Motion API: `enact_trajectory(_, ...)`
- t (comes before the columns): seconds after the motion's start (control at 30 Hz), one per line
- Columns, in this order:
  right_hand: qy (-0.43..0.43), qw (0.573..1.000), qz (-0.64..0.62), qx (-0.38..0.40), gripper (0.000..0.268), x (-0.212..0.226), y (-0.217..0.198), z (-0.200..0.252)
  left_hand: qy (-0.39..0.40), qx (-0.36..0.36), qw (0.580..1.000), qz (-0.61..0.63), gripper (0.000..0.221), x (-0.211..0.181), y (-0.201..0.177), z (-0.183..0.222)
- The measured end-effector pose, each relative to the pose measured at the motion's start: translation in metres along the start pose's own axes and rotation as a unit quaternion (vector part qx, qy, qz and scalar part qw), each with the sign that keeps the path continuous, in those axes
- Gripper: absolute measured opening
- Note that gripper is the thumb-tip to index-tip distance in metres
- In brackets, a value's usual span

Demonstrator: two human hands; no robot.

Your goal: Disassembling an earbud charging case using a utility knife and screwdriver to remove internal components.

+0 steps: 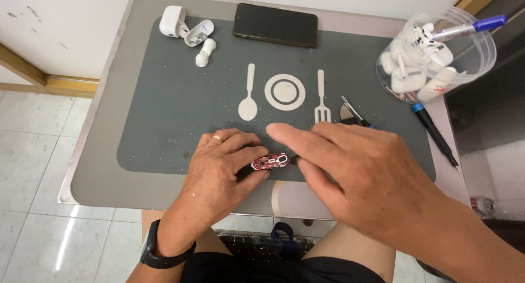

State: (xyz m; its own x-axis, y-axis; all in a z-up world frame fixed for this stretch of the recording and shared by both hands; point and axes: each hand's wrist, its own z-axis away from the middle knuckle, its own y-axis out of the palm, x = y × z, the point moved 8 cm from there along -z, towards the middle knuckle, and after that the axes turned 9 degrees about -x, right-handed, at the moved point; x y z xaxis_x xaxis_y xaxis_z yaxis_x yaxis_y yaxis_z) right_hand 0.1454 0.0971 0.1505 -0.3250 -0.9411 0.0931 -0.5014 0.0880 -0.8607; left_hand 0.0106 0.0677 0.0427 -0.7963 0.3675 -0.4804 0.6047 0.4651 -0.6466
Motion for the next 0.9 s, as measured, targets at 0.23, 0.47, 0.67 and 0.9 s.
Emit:
enact_trajectory(0.23,0.002,0.999,0.017,-0.046,0.026,0.001,-0.007,-0.001,-0.004,-0.011,1.0,0.015,0.018,-0.003,-0.006,-0.004)
enact_trajectory(0.47,0.046,0.999,0.013,0.003,0.045,-0.004,0.0,0.001,-0.009,0.005,1.0,0.024,0.016,-0.004,-0.008,-0.005)
enact_trajectory(0.67,0.041,0.999,0.006,-0.015,0.04,-0.002,-0.002,0.001,-0.02,0.018,0.999,0.038,0.015,-0.003,-0.008,-0.005)
enact_trajectory(0.9,0.059,0.997,0.038,-0.024,0.041,-0.008,0.0,0.006,-0.009,0.008,0.999,0.03,0.017,-0.002,-0.006,-0.004)
